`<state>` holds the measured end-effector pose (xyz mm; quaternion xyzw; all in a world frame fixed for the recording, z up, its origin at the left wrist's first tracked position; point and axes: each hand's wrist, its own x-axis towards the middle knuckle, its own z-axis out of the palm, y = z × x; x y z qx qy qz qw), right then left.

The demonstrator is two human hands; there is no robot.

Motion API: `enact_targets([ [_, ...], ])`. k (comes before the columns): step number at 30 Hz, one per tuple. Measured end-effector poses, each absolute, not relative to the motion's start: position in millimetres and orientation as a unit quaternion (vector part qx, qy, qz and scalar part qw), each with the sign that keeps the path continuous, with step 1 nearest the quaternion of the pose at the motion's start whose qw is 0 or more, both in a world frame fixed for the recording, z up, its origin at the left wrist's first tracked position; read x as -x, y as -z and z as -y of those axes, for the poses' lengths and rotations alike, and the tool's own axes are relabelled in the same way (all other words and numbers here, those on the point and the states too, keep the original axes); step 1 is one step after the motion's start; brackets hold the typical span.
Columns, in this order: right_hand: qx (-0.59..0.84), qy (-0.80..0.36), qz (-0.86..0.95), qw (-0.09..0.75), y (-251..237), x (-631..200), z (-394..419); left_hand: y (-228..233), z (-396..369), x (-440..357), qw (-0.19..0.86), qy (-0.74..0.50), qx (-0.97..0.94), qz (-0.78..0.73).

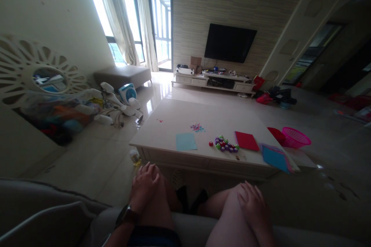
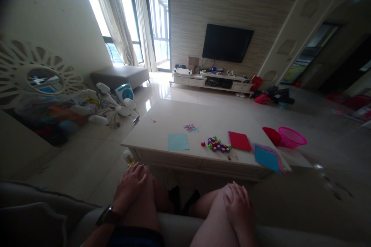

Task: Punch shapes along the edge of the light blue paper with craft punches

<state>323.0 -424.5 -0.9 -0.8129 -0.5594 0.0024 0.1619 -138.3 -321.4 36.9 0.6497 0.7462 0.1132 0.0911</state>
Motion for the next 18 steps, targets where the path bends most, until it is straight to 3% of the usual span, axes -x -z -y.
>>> enact_targets([
  [12,0.803,-0.019,0.573,0.164,-4,-326,424,-42,350,133,0.044,-0.112,-0.717,-0.687],
  [15,0.801,-0.015,0.578,0.157,1,-331,424,-56,394,128,0.137,-0.09,-0.734,-0.659],
  [18,0.808,0.0,0.57,0.146,14,-337,425,-83,455,140,0.356,-0.063,-0.72,-0.592],
])
